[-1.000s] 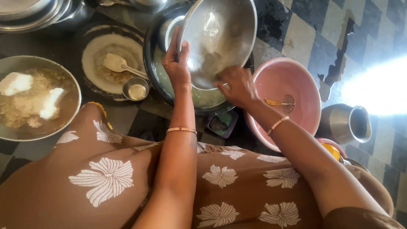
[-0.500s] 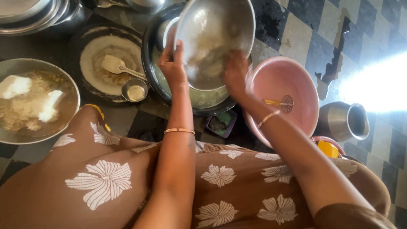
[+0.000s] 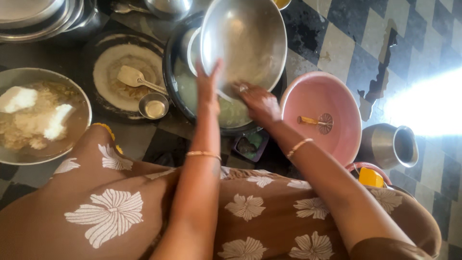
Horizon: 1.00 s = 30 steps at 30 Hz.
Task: The person washes various kitchen utensils and cookware by hand using a scrubber and water from two basins. They scrub and rinse a metal bowl, a masher, a small pot, a plate, and a spoon, placing the cleaned items into a basket.
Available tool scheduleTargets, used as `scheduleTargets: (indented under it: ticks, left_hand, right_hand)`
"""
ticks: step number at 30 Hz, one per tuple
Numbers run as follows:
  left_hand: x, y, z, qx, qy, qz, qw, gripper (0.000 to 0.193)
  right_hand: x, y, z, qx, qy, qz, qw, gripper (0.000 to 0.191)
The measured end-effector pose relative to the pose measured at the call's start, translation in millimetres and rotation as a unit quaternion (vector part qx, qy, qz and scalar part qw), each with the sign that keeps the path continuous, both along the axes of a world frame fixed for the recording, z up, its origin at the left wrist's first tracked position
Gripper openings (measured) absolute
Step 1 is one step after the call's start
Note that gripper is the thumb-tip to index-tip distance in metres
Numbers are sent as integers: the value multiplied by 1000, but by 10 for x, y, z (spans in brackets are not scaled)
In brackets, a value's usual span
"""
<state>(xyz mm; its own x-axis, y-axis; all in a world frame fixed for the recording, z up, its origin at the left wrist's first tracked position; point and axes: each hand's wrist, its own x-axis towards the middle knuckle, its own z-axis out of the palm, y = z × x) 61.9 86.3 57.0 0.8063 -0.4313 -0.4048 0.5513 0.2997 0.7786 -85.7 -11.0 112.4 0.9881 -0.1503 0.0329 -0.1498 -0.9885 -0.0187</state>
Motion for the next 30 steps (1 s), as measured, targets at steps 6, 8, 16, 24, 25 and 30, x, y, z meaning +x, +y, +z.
scheduleTargets:
  ticks: [6, 8, 16, 24, 25, 30]
  left_hand:
    - [-90, 87, -64, -38, 83, -25, 996, 94]
    - [237, 280, 1, 74, 29, -73, 994, 96]
    - [-57, 79, 120, -72, -6, -37, 997, 107]
    - [277, 329, 148, 92, -26, -103, 990, 112]
    - [172, 227, 134, 40, -46, -81, 995, 116]
    - [-38, 106, -93, -48, -89, -23, 995, 112]
  right_hand:
    - [324, 388, -163, 78, -186, 93, 975, 34]
    - [250, 172, -45, 27, -140, 128, 981, 37]
    - [469, 445, -155, 85, -77, -41, 993, 38]
    - [303, 230, 50, -10, -136, 47, 990, 55]
    - [330, 254, 26, 40, -82, -7, 996, 55]
    - [426, 553, -286, 229, -15, -58, 972, 49]
